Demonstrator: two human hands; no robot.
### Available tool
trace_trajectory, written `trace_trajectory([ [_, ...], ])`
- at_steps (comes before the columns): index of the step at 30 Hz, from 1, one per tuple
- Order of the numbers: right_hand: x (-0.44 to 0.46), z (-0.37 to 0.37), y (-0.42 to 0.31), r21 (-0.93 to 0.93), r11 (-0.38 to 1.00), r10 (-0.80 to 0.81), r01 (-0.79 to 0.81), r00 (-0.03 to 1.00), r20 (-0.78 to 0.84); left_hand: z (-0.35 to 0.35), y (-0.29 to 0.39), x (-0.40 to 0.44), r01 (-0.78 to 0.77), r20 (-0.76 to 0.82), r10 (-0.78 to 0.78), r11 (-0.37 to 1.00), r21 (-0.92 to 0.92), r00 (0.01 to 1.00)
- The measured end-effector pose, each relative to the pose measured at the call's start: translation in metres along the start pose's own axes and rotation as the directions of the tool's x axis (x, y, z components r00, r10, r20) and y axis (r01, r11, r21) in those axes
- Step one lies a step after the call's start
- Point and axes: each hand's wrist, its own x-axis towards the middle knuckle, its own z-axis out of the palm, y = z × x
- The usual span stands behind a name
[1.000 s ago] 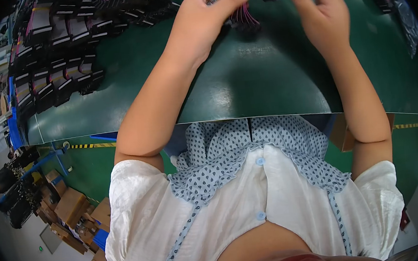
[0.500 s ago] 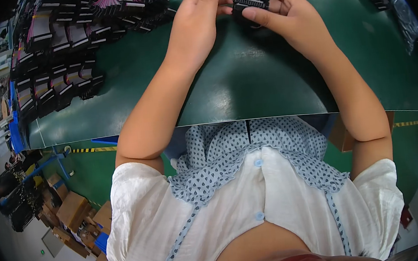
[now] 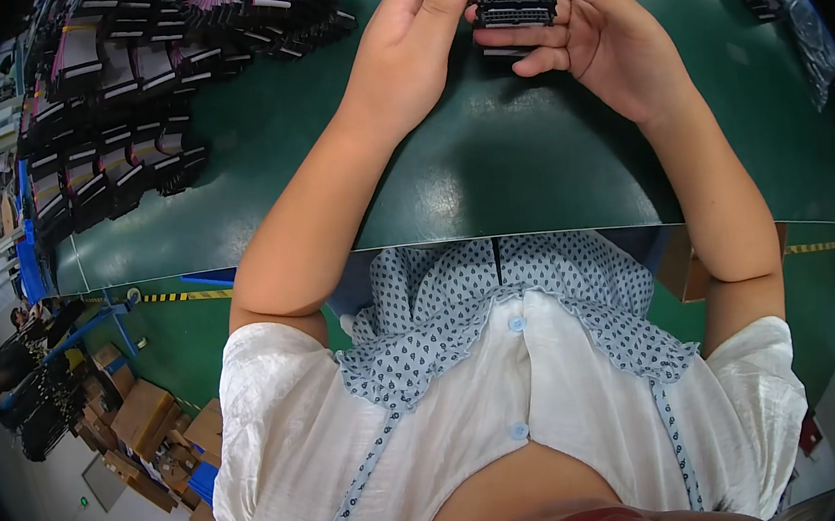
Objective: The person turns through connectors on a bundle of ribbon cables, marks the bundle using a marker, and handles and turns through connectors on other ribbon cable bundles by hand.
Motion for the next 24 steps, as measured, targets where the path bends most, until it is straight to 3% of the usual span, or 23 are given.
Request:
trace_trajectory([
  [4, 0.001, -0.003, -0.001, -0.004, 1.000, 0.004, -0.004, 0.999, 0.044, 0.002, 0.003, 0.000, 0.022, -0.008, -0.022, 1.000, 0.010, 1.000],
  [7, 0.001, 0.002, -0.002, 0.063, 0.998, 0.017, -0.022, 0.998, 0.067, 0.002, 0.000, 0.001, -0.067, 0.010, 0.068, 0.997, -0.048, 0.998],
  [10, 0.002, 0.002, -0.003, 0.075, 0.996, 0.030, -0.038, 0.994, 0.109, 0.003, 0.005, 0.003, -0.061, -0.018, 0.063, 0.993, 0.099, 0.998],
  [13, 0.004, -0.004, -0.004, 0.049, 0.998, 0.028, -0.035, 0.990, 0.139, 0.003, -0.005, 0.006, -0.076, 0.061, 0.078, 0.996, -0.044, 0.995],
  [18, 0.006, -0.012, -0.003, 0.007, 0.999, 0.031, -0.033, 0.987, 0.158, 0.014, 0.008, 0.001, -0.034, 0.034, 0.031, 0.996, 0.082, 0.999],
  [21, 0.003, -0.007, -0.004, 0.015, 0.998, 0.062, -0.064, 0.992, 0.109, 0.013, 0.005, 0.001, -0.076, 0.043, 0.071, 0.987, 0.142, 0.997],
  [24, -0.001, 0.002, -0.005, -0.009, 1.000, -0.026, 0.025, 0.999, -0.035, 0.009, -0.001, -0.003, -0.171, 0.087, 0.158, 0.969, 0.176, 0.984],
])
